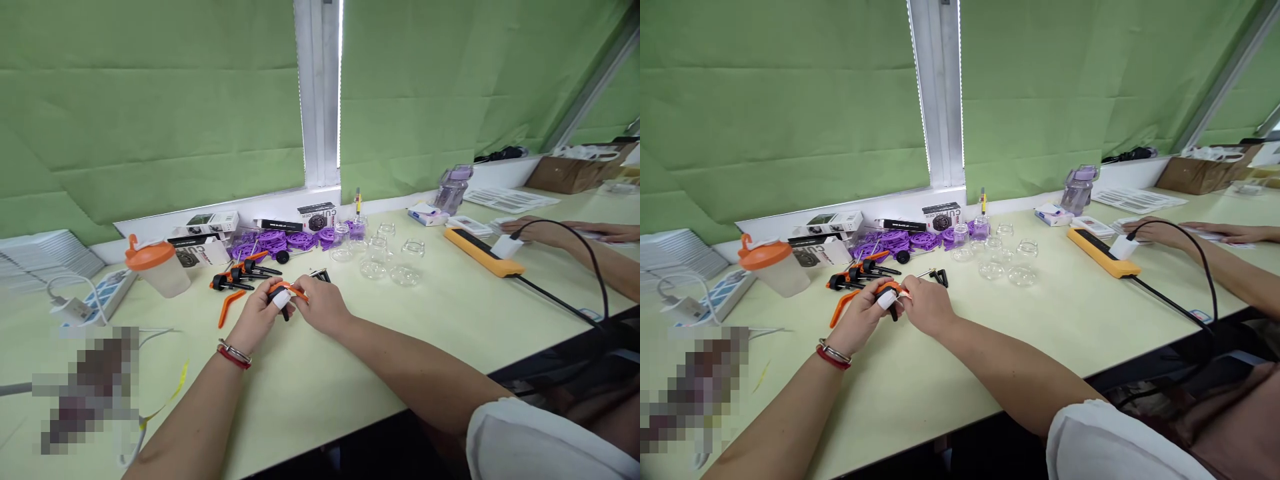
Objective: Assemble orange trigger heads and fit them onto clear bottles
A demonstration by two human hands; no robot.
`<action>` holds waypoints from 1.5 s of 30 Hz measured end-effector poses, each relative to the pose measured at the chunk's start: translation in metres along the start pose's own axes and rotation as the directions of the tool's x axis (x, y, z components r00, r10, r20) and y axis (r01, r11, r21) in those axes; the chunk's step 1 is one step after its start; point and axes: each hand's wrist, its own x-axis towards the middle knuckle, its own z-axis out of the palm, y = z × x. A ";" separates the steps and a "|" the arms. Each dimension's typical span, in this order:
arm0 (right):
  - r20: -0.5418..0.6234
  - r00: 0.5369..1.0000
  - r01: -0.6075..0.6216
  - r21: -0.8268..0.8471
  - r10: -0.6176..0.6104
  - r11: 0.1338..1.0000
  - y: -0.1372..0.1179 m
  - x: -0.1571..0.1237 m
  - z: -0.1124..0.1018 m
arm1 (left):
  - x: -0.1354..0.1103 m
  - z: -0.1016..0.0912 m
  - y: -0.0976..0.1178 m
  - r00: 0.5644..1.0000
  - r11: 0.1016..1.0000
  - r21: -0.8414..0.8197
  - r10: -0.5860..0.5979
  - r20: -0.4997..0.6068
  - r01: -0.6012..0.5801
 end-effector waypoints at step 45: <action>0.420 0.679 0.734 -0.376 -0.601 0.566 0.001 0.028 0.055 | 0.020 -0.040 -0.014 0.781 0.964 -0.078 0.158 -0.604 -0.255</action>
